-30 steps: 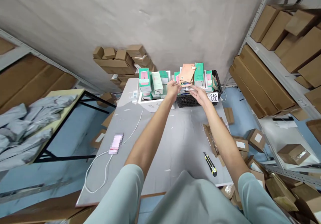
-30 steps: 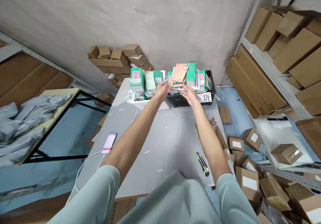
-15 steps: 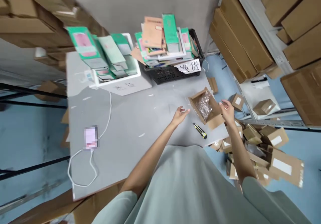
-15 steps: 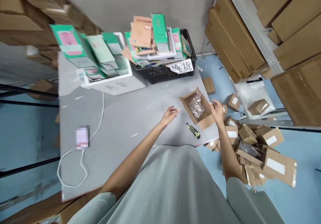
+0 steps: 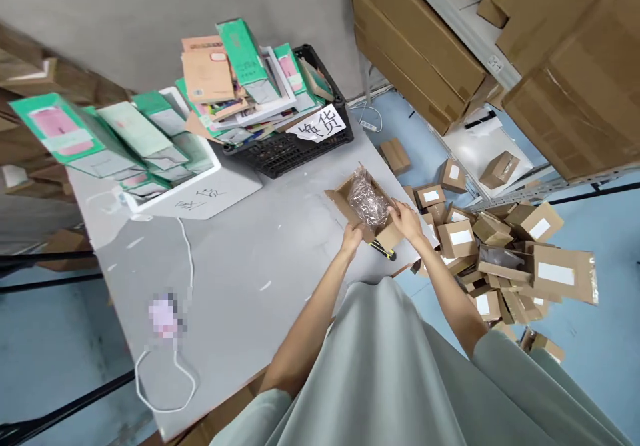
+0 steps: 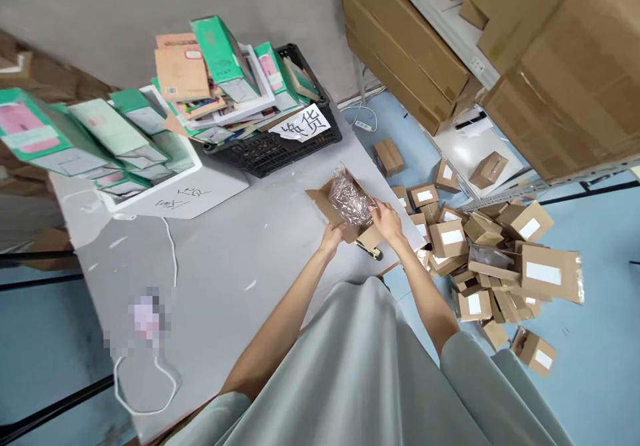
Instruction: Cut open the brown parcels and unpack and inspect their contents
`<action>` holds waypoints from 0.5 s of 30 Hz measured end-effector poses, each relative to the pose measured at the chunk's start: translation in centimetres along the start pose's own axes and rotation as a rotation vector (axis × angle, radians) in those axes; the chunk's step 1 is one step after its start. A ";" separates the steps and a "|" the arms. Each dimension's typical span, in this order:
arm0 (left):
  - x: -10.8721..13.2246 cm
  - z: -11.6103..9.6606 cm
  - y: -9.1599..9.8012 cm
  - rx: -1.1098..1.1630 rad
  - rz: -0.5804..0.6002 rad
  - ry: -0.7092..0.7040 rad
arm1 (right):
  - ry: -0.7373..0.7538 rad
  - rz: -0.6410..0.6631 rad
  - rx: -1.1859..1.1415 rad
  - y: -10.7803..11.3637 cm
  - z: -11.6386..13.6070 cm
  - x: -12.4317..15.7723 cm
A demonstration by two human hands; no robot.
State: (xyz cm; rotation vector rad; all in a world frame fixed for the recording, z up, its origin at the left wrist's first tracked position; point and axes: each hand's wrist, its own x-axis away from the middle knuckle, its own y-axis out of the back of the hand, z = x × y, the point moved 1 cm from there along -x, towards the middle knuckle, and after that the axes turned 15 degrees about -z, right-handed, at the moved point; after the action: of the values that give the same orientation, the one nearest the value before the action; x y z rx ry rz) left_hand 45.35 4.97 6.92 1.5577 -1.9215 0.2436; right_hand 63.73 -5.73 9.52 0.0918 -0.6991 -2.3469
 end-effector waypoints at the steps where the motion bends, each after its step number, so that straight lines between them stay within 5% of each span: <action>1: 0.5 0.0 0.3 -0.003 0.000 -0.025 | -0.007 -0.007 -0.051 0.6 0.0 0.9; 5: 3.3 -0.4 0.7 -0.018 0.009 -0.230 | -0.047 -0.071 -0.243 3.8 -0.4 5.0; 9: 8.2 -0.3 0.1 -0.026 0.197 -0.438 | -0.065 -0.214 -0.370 7.4 -1.1 10.1; 15: 16.2 3.0 -1.7 0.001 0.495 -0.444 | -0.165 -0.483 -0.435 13.1 -3.2 20.9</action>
State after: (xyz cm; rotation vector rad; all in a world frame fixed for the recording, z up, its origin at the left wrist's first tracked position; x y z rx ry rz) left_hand 44.46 -10.10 13.59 1.1774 -2.6447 0.1082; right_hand 56.24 -28.53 15.90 -0.1431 -0.2375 -2.9445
